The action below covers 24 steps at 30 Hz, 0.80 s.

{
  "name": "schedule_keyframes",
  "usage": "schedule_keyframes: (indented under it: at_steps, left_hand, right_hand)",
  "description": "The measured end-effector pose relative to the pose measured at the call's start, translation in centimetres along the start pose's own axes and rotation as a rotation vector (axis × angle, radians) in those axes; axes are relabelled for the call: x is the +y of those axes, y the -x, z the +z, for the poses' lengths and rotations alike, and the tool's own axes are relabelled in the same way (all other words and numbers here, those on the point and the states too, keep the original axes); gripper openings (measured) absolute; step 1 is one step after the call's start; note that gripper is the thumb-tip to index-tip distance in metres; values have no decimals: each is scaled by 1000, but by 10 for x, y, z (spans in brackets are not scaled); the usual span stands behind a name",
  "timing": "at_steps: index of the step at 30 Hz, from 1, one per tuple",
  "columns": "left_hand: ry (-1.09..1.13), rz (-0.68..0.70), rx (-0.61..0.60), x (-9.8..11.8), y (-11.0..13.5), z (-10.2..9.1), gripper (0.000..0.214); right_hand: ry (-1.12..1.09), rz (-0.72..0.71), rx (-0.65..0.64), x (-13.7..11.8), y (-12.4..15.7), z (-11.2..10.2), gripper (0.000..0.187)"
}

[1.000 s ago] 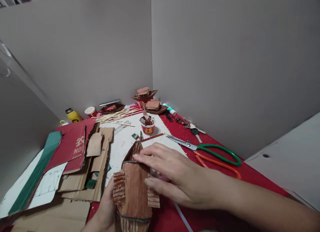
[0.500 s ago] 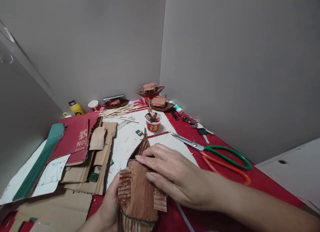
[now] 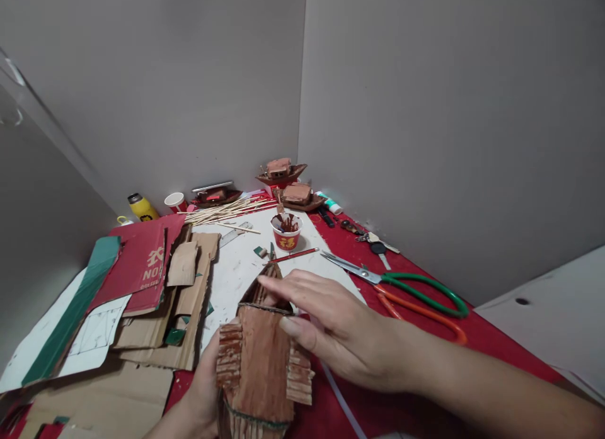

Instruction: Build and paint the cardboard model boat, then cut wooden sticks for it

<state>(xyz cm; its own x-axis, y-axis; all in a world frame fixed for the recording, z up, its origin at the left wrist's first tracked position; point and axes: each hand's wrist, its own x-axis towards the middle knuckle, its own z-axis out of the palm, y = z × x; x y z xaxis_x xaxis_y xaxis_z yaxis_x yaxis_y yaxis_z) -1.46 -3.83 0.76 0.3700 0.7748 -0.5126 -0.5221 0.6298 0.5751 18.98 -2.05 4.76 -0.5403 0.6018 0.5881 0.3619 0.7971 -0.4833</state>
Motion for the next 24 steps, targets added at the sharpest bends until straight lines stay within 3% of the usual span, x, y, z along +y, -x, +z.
schedule_keyframes:
  at_steps: [4,10,12,15,19,24]
  left_hand:
    - [-1,69,80,-2,4,-3,24]
    - [39,100,199,-2,8,3,28]
    - [9,141,224,3,9,-5,32]
    - [-68,219,259,14,11,-28,56]
    - [-131,230,291,23,13,-48,74]
    - [-102,191,291,18,7,-29,58]
  right_hand:
    - [54,-24,70,-2,5,-5,34]
    - [88,-57,36,0,7,1,32]
    - [73,-60,37,0,7,3,32]
    - [46,-62,41,1,7,5,31]
    - [7,-62,43,3,8,6,30]
    - [-31,-67,50,4,8,6,28]
